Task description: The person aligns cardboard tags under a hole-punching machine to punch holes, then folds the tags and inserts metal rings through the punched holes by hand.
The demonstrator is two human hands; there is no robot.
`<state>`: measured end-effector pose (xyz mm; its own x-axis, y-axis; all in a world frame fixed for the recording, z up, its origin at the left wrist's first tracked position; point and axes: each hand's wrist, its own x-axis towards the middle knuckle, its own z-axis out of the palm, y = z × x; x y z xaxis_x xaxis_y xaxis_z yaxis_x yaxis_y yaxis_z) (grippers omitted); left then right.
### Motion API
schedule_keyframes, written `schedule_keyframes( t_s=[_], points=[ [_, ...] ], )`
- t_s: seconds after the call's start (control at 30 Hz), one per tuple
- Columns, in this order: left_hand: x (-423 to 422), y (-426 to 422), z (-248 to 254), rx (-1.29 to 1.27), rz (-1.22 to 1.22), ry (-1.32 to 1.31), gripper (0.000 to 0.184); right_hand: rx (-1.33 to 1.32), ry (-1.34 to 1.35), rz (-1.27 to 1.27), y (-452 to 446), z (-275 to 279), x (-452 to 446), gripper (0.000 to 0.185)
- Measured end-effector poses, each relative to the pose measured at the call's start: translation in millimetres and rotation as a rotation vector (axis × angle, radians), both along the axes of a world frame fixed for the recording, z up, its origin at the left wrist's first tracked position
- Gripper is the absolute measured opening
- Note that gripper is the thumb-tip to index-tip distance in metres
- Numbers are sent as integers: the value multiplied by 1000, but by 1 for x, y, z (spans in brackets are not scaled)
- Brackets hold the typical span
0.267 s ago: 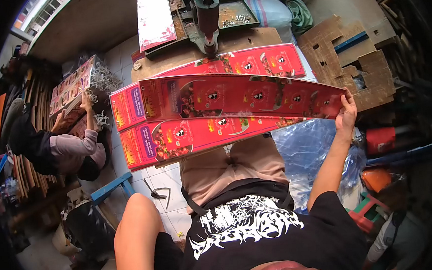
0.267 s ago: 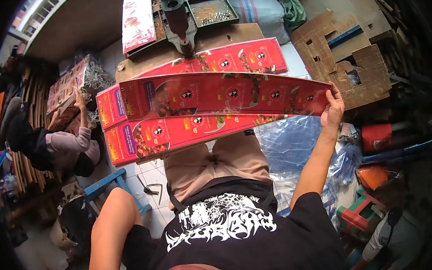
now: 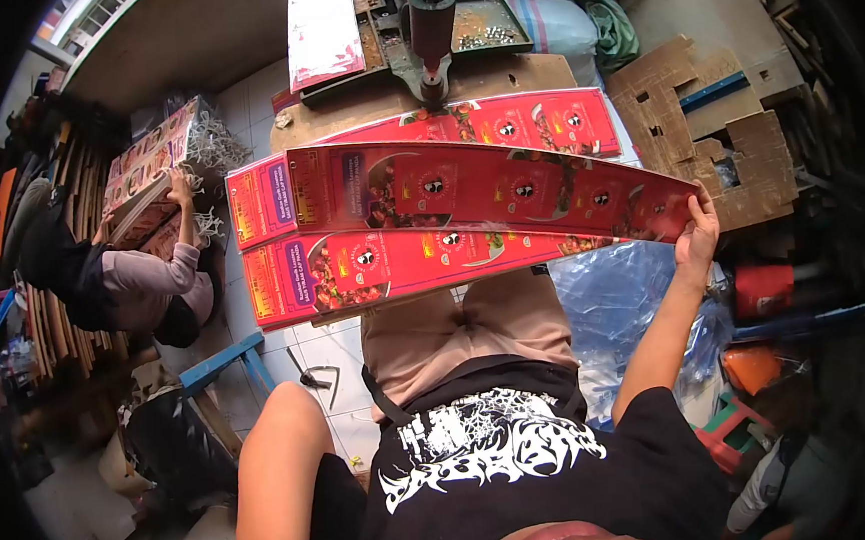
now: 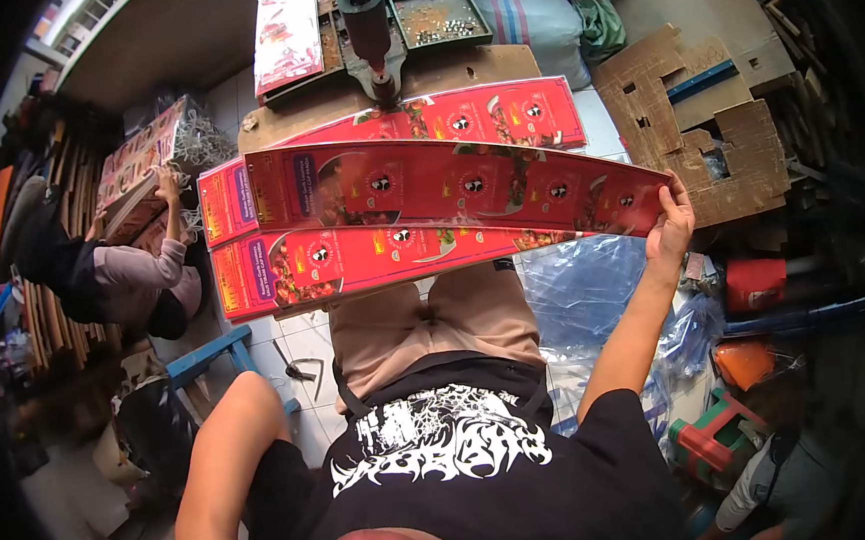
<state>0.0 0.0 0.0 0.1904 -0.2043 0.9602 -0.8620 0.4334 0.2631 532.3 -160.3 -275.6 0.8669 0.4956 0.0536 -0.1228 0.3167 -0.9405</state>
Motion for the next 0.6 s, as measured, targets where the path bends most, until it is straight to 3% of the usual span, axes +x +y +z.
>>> schedule_keyframes(
  t_s=[0.1,0.2,0.27,0.3,0.37,0.47,0.6],
  points=[
    [6,37,-35,104,25,-65,19,25,26,45,-1,-9,0,34],
    [-16,71,-103,-514,550,235,18,39,35,48,-1,-12,-6,33],
    [-8,80,-144,-814,1270,585,21,32,37,52,-4,-15,-4,32],
    [-4,90,-166,-797,1669,880,17,34,25,72,-4,-15,-3,32],
    [6,115,-208,-413,2195,1170,18,28,25,54,-2,-19,-2,32],
    [21,124,-221,-144,2354,1213,24,16,25,50,-1,-18,-2,33],
    [28,131,-241,-48,2365,1246,25,24,-8,17,-1,-18,-6,33]
  ],
)
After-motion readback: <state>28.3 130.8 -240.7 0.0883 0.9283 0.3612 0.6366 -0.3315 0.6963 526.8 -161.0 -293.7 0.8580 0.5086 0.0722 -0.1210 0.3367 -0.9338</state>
